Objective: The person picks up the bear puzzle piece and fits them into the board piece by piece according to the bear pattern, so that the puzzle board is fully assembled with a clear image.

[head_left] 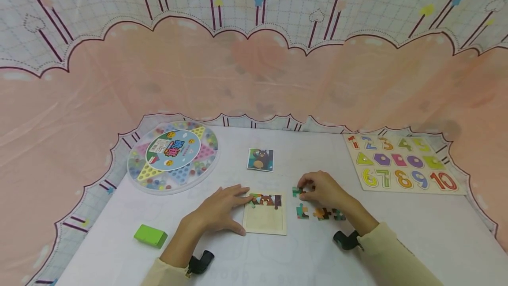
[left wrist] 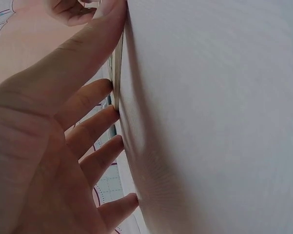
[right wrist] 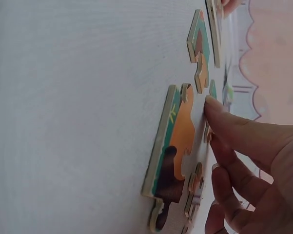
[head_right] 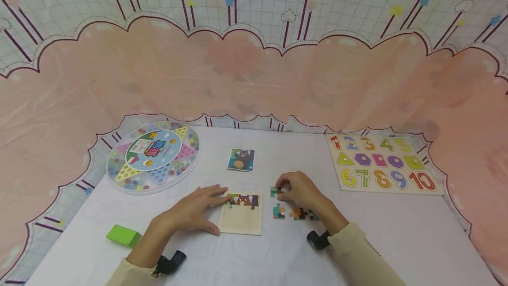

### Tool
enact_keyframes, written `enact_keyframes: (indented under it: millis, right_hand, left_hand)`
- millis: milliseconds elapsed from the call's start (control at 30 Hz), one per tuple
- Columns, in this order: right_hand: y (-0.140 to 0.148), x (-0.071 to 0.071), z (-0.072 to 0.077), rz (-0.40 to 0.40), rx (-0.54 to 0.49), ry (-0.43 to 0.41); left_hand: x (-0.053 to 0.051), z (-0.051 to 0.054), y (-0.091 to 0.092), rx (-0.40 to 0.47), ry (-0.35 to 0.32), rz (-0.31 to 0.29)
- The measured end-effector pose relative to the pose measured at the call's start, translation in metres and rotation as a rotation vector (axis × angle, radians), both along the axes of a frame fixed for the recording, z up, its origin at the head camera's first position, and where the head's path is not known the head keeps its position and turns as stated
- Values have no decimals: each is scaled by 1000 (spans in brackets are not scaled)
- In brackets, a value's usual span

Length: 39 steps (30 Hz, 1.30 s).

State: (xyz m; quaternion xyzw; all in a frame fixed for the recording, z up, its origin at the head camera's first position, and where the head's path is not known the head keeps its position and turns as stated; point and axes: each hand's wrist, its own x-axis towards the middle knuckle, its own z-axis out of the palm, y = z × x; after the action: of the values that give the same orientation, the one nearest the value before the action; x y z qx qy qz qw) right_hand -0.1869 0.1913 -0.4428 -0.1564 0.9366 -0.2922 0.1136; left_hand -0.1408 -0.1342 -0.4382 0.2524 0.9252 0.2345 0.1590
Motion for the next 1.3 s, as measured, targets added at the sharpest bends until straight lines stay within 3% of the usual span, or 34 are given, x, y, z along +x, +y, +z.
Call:
enact_keyframes:
  millis: [267,500,733,900,1033,1300]
  right_hand:
    - [-3,3,2,-1,-10,25]
    - [-3,3,10,-5,-91,-37]
    - [-8,2,19,55,-133,12]
    - [-15,5,21,52,-159,-14]
    - [-22,8,20,60,-187,-36]
    - [-41,16,10,153,-220,-48]
  left_hand:
    - [0,-1,0,10,3,3]
    - [0,-1,0,8,8,5]
    - [0,0,0,4,12,3]
    - [-1,0,-1,-9,24,-6]
    - [-2,0,0,-17,42,-14]
    - [-4,-1,1,-31,62,-15]
